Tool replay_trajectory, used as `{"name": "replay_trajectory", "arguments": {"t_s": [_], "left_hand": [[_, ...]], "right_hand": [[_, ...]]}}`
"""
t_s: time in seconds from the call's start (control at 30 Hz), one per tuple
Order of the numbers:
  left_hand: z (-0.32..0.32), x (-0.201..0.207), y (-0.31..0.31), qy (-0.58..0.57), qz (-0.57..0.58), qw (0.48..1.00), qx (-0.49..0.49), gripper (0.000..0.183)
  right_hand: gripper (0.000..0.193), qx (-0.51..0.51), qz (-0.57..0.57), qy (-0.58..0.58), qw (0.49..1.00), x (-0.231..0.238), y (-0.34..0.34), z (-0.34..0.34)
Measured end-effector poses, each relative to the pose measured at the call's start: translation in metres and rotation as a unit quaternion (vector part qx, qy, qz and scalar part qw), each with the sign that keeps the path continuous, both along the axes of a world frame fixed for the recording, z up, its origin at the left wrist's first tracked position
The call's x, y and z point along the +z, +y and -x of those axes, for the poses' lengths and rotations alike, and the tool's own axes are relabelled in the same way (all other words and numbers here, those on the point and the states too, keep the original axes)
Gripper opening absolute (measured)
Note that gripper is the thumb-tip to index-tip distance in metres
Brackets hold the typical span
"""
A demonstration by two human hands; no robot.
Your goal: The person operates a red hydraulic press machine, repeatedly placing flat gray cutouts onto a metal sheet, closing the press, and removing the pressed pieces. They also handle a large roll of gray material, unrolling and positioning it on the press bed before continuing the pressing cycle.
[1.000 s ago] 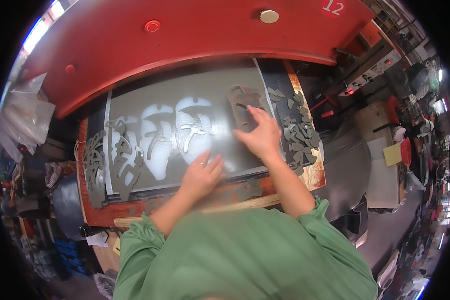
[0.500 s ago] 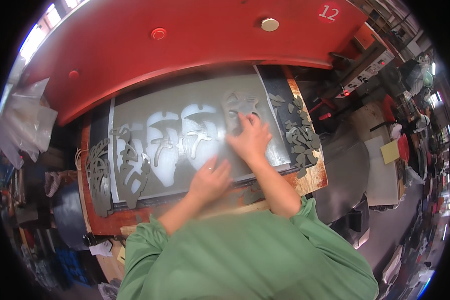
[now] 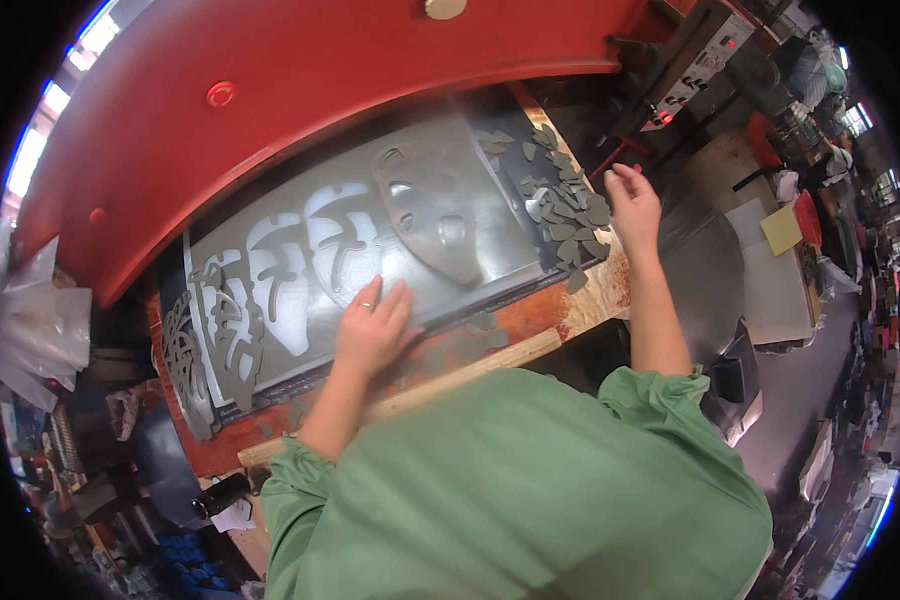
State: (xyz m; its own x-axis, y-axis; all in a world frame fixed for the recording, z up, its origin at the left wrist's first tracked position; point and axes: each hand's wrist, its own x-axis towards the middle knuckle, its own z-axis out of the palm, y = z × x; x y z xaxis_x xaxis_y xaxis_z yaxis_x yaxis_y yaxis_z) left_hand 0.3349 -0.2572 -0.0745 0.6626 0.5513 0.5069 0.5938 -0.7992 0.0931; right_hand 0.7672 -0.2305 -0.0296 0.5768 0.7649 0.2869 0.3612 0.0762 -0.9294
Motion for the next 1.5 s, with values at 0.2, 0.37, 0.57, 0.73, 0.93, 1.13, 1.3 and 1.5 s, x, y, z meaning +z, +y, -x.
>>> {"name": "replay_trajectory", "arguments": {"t_s": [0.2, 0.37, 0.57, 0.73, 0.93, 1.13, 1.3, 1.5], "left_hand": [[-0.024, 0.016, -0.02, 0.086, -0.002, 0.99, 0.113, 0.052], [-0.088, -0.003, -0.077, -0.024, 0.058, 0.986, 0.157, 0.057], [-0.093, -0.033, -0.094, 0.054, 0.018, 0.988, 0.141, 0.066], [-0.081, -0.037, -0.095, 0.081, 0.05, 0.984, 0.149, 0.067], [-0.084, -0.036, -0.097, 0.059, 0.031, 0.986, 0.154, 0.07], [-0.082, -0.033, -0.094, 0.059, 0.012, 0.987, 0.15, 0.071], [-0.083, -0.032, -0.096, 0.064, 0.018, 0.986, 0.154, 0.07], [-0.086, -0.03, -0.096, 0.054, 0.012, 0.986, 0.155, 0.07]], "right_hand": [[0.023, -0.038, -0.04, -0.011, 0.998, 0.001, 0.006, -0.087], [0.025, -0.157, -0.067, -0.083, 0.982, 0.028, 0.046, -0.193], [0.043, -0.219, -0.13, -0.143, 0.957, 0.067, 0.13, -0.317], [0.051, -0.278, -0.08, -0.182, 0.94, 0.086, 0.165, -0.348], [0.046, -0.293, -0.1, -0.147, 0.939, 0.088, 0.175, -0.346], [0.041, -0.314, -0.091, -0.137, 0.935, 0.077, 0.18, -0.349], [0.037, -0.325, -0.121, -0.151, 0.926, 0.075, 0.182, -0.349], [0.035, -0.31, -0.121, -0.153, 0.93, 0.079, 0.179, -0.345]]}}
